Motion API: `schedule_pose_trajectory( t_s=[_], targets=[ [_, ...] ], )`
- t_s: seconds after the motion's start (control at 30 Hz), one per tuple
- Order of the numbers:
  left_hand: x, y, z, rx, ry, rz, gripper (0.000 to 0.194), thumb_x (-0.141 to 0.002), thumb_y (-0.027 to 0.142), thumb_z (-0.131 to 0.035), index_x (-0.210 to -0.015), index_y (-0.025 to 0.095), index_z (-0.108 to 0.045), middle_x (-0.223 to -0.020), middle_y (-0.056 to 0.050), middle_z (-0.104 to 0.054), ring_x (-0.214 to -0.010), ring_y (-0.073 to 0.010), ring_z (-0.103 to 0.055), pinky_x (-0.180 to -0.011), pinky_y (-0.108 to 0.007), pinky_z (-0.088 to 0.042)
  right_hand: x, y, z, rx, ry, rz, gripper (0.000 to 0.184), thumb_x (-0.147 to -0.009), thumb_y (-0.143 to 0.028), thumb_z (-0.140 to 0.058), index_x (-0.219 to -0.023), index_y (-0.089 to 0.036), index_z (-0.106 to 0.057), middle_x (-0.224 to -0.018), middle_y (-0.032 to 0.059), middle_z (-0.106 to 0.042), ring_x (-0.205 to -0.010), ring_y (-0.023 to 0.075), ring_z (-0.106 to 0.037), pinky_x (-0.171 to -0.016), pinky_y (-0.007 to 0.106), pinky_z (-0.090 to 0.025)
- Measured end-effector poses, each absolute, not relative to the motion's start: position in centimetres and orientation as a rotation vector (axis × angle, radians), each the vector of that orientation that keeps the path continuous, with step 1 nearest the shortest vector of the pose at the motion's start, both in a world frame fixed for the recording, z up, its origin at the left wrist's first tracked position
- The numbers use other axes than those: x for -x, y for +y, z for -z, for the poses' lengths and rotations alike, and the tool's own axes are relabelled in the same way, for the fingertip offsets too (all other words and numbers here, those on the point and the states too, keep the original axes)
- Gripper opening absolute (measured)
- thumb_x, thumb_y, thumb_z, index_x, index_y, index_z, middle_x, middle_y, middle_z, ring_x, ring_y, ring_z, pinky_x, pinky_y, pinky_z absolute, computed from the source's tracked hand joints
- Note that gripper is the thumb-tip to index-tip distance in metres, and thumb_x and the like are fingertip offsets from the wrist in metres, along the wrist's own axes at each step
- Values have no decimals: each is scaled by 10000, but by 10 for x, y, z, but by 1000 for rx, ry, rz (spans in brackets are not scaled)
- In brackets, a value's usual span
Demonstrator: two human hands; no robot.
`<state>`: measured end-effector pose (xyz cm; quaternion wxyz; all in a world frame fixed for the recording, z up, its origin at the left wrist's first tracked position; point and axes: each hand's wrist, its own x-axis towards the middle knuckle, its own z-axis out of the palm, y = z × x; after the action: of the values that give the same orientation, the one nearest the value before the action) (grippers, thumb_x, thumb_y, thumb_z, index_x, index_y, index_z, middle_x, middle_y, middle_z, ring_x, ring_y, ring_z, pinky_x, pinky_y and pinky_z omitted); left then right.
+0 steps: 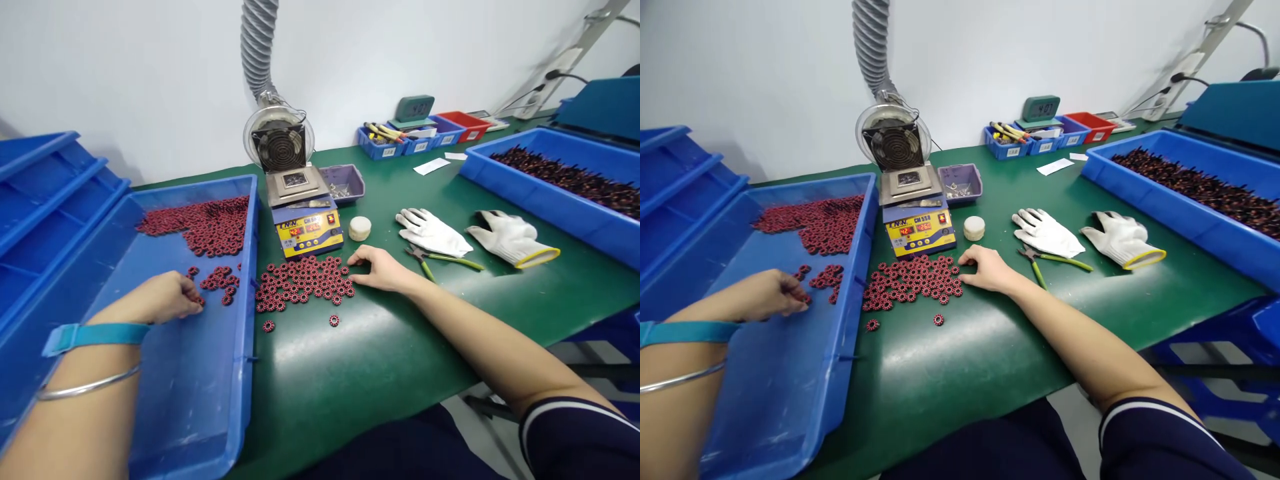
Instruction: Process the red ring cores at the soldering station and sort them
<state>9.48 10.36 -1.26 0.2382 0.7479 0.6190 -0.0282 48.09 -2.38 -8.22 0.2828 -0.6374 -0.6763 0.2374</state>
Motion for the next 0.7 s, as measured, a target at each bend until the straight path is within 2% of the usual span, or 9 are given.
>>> schedule_pose_trajectory(
  t_s=[0.17, 0.23, 0.37, 0.47, 0.57, 0.7],
  targets=[
    [-111, 90, -3, -2002, 1697, 285, 93, -644, 211, -690, -569, 165, -660, -417, 40, -577, -411, -126, -498, -406, -191, -330, -472, -20, 91, 1666, -1756, -556, 192, -680, -247, -761, -845, -171, -699, -866, 41, -675, -821, 166, -627, -791, 313, -489],
    [-109, 89, -12, -2037, 1746, 263, 148, -629, 299, -719, -637, 167, -653, -425, 44, -566, -430, -146, -510, -422, -213, -344, -473, -19, 91, 1630, -1698, -593, 140, -695, -251, -740, -801, -169, -699, -845, 41, -684, -809, 165, -632, -798, 318, -489],
    [-112, 88, -26, -2095, 1761, -105, 337, -543, 350, -794, -774, 168, -630, -547, 19, -650, -571, -197, -628, -530, -247, -449, -473, -19, 82, 1510, -1351, -906, 216, -641, -308, -756, -757, -146, -674, -842, 65, -718, -758, 158, -654, -778, 324, -518],
    [-135, 74, -25, -2118, 1613, -488, 372, -599, 437, -743, -835, 175, -627, -697, -37, -707, -647, -221, -660, -531, -273, -486, -472, -15, 65, 1347, -1152, -1110, 283, -550, -324, -805, -696, -148, -639, -794, 55, -720, -701, 137, -658, -714, 293, -533],
    [-170, 50, -13, -2251, 1290, -689, 363, -678, 489, -681, -859, 178, -636, -787, -74, -724, -685, -222, -667, -578, -307, -516, -470, 3, 37, 1283, -1163, -1102, 281, -511, -289, -827, -668, -147, -643, -698, 19, -693, -619, 104, -625, -642, 254, -522],
    [-201, 25, 11, -2459, 937, -616, 283, -782, 397, -629, -950, 169, -638, -890, -85, -723, -784, -230, -673, -727, -369, -534, -467, 52, -10, 1313, -1196, -984, 201, -560, -209, -807, -705, -143, -684, -613, -4, -648, -537, 68, -550, -553, 209, -487]
  ],
)
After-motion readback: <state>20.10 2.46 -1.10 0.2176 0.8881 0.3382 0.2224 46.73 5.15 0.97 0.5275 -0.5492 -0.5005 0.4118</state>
